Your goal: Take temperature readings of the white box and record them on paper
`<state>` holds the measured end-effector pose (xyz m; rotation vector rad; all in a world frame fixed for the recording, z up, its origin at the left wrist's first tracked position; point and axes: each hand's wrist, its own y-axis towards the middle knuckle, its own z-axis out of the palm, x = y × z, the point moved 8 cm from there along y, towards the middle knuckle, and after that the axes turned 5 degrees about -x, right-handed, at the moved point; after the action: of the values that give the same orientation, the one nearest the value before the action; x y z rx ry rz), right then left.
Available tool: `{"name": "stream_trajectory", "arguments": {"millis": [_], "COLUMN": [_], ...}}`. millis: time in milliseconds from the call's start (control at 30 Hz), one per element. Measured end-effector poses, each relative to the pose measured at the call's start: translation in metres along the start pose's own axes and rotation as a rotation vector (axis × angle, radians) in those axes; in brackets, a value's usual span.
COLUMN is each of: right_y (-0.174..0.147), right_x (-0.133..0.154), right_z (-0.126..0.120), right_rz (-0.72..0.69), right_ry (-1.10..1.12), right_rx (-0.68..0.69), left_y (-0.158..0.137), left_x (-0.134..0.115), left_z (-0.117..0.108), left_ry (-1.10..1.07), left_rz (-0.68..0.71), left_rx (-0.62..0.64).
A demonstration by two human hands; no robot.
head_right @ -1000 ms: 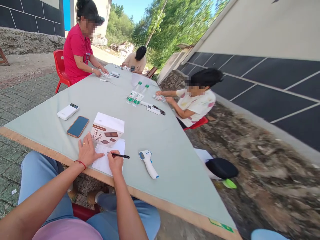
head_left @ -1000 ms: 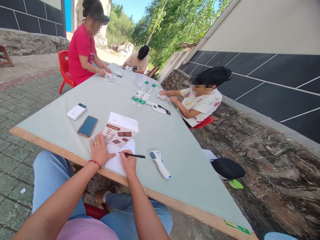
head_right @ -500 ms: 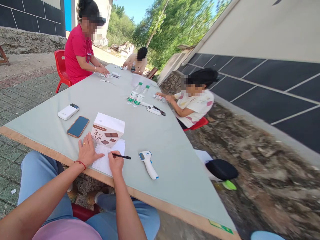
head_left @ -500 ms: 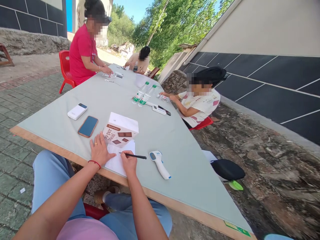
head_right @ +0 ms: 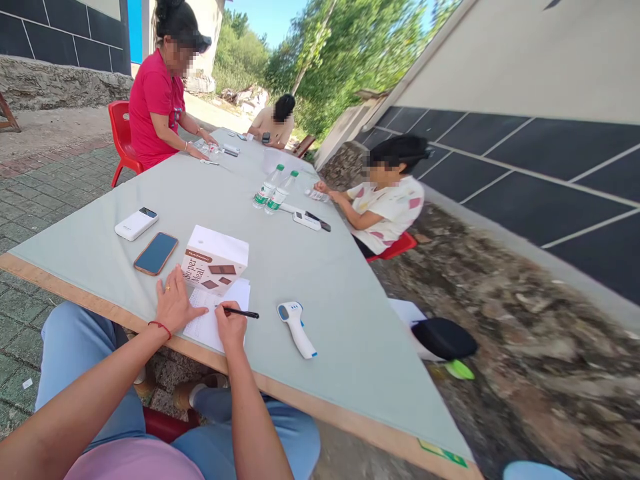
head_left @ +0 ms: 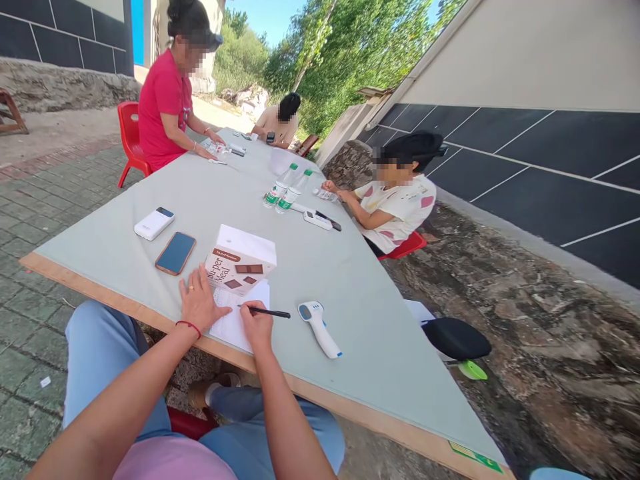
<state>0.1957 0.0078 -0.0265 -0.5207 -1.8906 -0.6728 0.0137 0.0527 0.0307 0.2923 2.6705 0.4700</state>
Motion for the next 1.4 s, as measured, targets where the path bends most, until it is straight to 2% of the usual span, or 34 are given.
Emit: {"name": "stream_trajectory", "arguments": {"millis": [500, 1033, 1400], "right_y": [-0.0002, 0.0006, 0.0009], "right_x": [0.0024, -0.0013, -0.0036], "right_z": [0.0006, -0.0058, -0.0034], "right_rz": [-0.016, -0.009, -0.005], "right_ry": [0.028, 0.062, 0.03], "right_rx": [0.015, -0.053, -0.033], "left_y": [0.0, -0.0011, -0.0008], "left_x": [0.0017, 0.0029, 0.0026], "left_z": [0.0034, 0.0056, 0.003], "left_ry": [0.007, 0.001, 0.002], "left_rz": [0.008, 0.015, -0.002], "left_rx": [-0.012, -0.033, -0.024]}}
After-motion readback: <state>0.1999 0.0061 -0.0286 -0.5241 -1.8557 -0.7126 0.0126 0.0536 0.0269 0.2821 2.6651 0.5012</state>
